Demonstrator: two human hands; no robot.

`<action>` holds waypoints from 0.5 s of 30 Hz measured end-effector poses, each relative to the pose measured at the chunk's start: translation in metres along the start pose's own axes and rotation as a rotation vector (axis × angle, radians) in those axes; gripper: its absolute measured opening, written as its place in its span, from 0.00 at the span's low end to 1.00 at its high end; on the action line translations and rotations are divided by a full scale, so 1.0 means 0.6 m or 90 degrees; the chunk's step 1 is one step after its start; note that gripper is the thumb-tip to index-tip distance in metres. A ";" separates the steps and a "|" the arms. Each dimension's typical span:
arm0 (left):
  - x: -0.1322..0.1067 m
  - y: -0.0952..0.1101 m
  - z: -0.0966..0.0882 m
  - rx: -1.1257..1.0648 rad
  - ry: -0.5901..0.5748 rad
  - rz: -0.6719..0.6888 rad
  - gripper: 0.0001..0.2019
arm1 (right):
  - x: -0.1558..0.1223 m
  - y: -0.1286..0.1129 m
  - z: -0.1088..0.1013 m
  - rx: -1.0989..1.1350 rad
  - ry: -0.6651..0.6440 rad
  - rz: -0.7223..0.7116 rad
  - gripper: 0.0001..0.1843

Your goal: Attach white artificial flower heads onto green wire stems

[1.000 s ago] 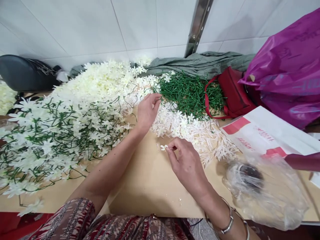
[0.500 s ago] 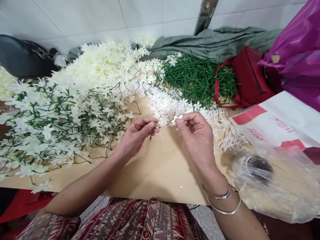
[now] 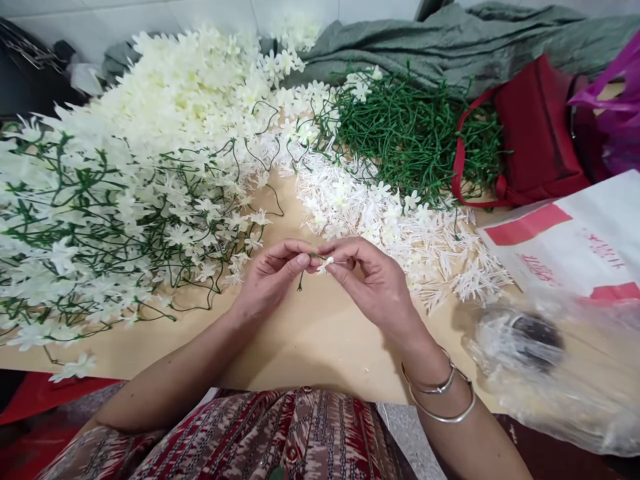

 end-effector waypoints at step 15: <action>-0.011 0.045 -0.003 0.600 0.116 0.321 0.04 | -0.002 0.006 -0.025 -0.024 0.031 0.087 0.04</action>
Point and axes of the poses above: each hand's wrist, its own x-axis towards the middle knuckle, its own z-axis out of the palm, y = z × x, the point moved 6 cm from there along x, towards the middle knuckle, and after that the axes turned 15 degrees about x, right-handed, at the moved point
